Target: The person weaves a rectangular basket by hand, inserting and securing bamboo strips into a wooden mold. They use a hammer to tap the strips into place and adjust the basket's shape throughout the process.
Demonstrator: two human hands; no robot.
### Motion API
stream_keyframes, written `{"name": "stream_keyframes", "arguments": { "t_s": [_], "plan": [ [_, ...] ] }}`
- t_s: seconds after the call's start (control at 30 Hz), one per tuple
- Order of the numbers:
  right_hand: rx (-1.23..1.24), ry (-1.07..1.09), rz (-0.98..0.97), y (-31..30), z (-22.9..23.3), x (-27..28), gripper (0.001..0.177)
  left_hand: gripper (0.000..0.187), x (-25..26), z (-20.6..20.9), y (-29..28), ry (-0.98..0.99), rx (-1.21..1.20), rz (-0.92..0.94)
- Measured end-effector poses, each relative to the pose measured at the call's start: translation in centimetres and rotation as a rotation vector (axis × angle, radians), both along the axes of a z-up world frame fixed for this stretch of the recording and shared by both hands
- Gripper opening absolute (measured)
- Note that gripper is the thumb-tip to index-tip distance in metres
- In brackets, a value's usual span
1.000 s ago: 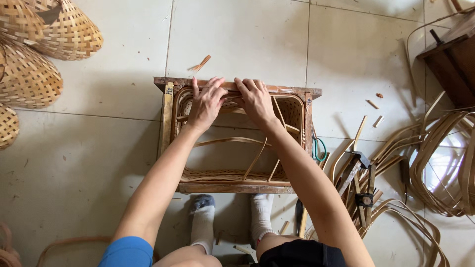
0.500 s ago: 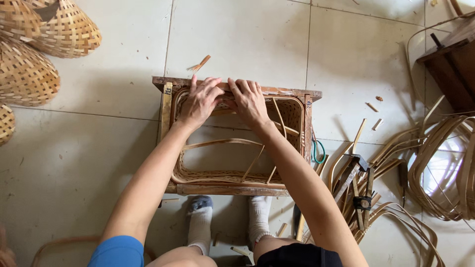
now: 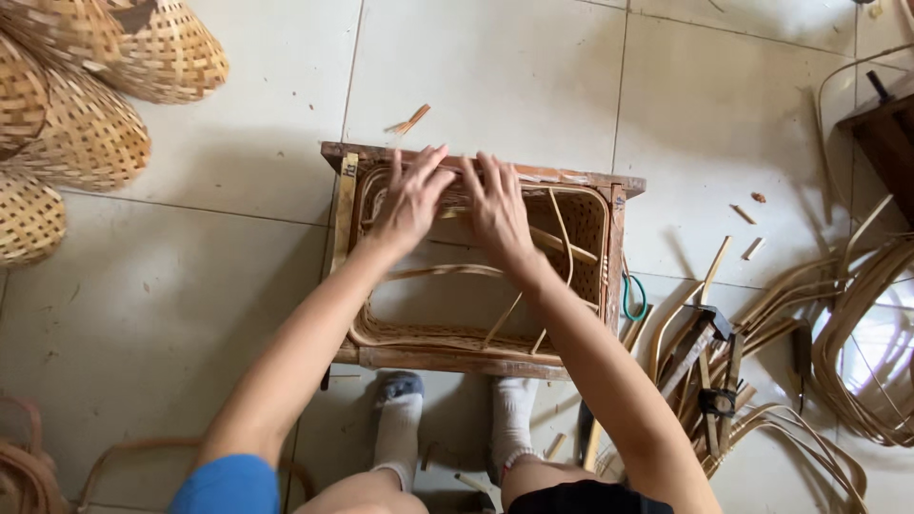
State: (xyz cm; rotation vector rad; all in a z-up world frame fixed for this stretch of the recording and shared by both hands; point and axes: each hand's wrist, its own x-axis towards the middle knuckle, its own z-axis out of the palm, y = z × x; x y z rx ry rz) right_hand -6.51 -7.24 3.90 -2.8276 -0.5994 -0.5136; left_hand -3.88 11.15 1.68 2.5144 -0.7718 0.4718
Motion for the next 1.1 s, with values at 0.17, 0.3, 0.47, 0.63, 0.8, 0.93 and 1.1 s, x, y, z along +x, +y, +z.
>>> {"name": "stream_keyframes", "arguments": {
  "t_s": [0.17,0.3,0.47,0.63,0.8,0.93,1.1],
  "plan": [
    [0.241,0.506,0.359,-1.1,3.0,-15.4,0.054,0.046,-16.0,4.2,4.0,0.341,-0.055,-0.235],
    [0.228,0.48,0.476,-0.7,4.1,-18.9,0.06,0.065,-21.3,5.0,5.6,0.386,0.021,-0.24],
    [0.28,0.525,0.455,0.0,3.6,-19.0,0.051,0.052,-21.3,4.4,5.7,0.399,-0.013,-0.232],
    [0.239,0.635,0.546,-1.6,1.5,-18.2,0.059,0.056,-19.3,4.8,5.6,0.636,0.059,-0.293],
    [0.264,0.421,0.311,-3.6,-0.8,-7.1,0.052,0.04,-6.9,1.5,3.1,0.052,-0.126,-0.235],
    [0.133,0.21,0.17,-2.6,-1.7,0.9,0.072,0.041,1.4,-2.1,0.9,0.036,-0.021,-0.054],
    [0.032,0.147,0.163,-1.4,-1.9,2.6,0.066,0.031,1.9,-3.5,1.1,0.05,-0.021,-0.035]
  ]
}}
